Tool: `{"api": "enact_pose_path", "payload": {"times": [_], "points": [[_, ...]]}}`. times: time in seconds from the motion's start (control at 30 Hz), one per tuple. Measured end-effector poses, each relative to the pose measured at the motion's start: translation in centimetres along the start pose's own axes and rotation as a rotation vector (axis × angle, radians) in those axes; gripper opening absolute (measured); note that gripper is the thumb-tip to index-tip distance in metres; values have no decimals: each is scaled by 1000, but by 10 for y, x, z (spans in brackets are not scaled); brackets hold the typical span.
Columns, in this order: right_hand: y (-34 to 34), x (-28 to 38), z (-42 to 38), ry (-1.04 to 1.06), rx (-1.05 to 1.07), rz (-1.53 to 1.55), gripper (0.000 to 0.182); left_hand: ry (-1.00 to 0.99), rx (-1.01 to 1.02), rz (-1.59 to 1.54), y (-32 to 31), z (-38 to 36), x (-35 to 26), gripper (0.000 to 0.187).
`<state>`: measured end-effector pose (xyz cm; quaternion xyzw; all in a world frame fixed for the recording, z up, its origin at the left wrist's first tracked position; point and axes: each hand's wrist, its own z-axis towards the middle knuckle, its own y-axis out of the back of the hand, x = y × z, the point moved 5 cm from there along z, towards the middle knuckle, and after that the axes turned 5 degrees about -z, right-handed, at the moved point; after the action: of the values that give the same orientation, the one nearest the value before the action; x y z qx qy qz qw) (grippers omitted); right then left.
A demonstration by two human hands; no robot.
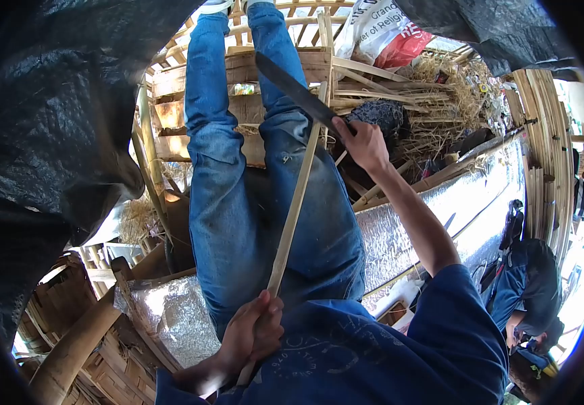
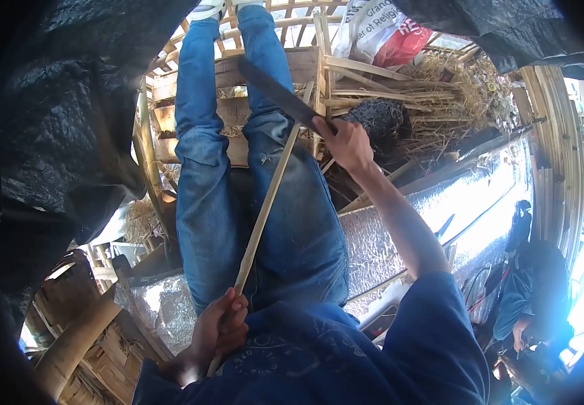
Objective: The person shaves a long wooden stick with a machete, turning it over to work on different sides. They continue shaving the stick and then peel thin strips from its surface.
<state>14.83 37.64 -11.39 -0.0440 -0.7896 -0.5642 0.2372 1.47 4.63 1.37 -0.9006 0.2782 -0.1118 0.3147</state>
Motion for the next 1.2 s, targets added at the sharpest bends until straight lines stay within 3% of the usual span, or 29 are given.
{"api": "enact_pose_path", "payload": {"times": [0.07,0.2,0.43,0.53,0.63,0.67,0.73,0.8,0.9,1.2], "points": [[6,1,13,72,-121,-57,60,-2,-30,-24,-1,0,0,33],[3,0,2,71,-88,-49,58,34,-11,-28,-1,-2,1,36],[4,47,-95,262,75,69,53,51,-30,-7,3,0,1,36],[5,66,-148,274,272,154,50,34,23,-41,5,1,2,36],[11,68,-150,344,175,136,50,13,27,-20,6,0,3,37],[10,60,-135,305,134,-11,50,11,30,-16,5,0,3,37],[16,51,-95,206,3,2,53,-1,7,14,6,1,2,37],[10,25,-51,44,21,0,60,1,-5,30,6,1,2,37],[12,15,-19,23,-38,-89,59,-2,-41,49,5,1,1,36],[5,31,-77,197,-6,43,49,38,-78,61,6,1,1,38]]}}
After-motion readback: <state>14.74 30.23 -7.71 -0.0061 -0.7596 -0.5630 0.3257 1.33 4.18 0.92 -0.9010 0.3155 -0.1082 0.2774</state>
